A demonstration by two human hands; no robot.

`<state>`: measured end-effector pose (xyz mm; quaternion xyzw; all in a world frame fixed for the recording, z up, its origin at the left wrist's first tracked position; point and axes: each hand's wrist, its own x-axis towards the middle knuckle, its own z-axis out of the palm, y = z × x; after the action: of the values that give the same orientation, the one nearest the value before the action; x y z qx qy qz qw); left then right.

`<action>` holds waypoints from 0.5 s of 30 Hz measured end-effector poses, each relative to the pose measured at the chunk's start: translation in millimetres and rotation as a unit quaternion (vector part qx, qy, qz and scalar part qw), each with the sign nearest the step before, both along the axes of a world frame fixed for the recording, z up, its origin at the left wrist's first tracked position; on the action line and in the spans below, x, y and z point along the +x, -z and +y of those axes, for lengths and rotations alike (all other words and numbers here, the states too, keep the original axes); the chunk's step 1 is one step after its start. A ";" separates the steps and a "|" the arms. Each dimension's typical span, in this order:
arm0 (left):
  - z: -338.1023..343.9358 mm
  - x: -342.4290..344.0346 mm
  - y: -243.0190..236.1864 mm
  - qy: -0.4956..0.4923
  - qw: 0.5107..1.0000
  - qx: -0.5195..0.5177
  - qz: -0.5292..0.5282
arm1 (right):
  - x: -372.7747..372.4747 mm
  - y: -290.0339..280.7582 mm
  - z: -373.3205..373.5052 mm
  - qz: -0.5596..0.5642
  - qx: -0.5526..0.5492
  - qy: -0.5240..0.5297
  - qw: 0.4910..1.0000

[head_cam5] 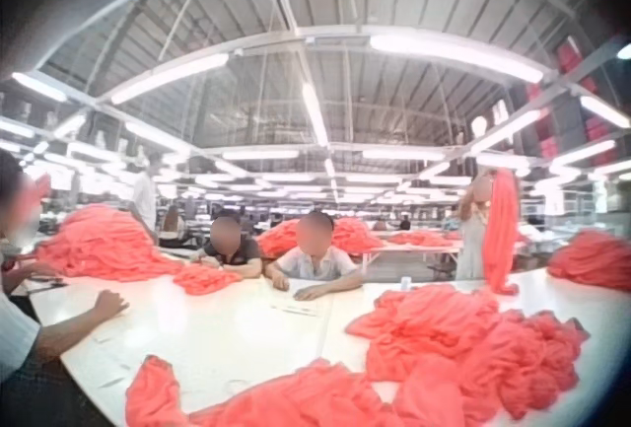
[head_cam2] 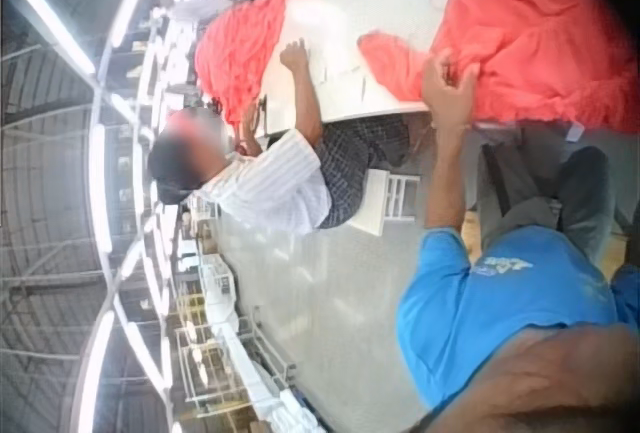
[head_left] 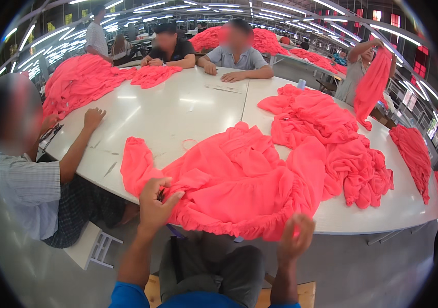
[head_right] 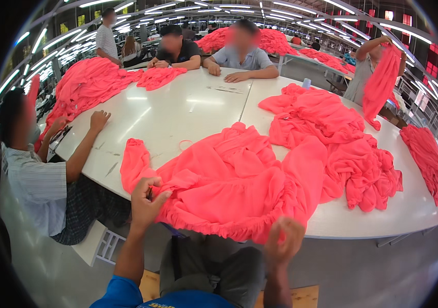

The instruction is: The person trims loose threads from pink garments using small scissors. The person repeatedly picks up garments, snips threads, and places them back on the table.

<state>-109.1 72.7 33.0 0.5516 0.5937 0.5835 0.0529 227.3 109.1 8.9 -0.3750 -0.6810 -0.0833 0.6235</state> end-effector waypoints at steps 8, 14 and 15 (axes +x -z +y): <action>-46.8 32.2 10.2 -0.017 0.986 0.163 0.032 | -63.9 85.9 -66.3 0.296 -0.437 -0.297 0.796; -71.7 26.1 25.0 -0.073 0.988 0.136 0.009 | -84.7 73.1 -58.9 0.325 -0.451 -0.325 0.765; -77.0 24.8 30.4 -0.079 0.989 0.123 -0.007 | -86.6 73.1 -56.2 0.342 -0.459 -0.334 0.749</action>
<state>-84.4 -4.3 2.6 0.5016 0.5584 0.6582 -0.0575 140.7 52.8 -64.3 -0.3683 -0.4603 0.5862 0.5557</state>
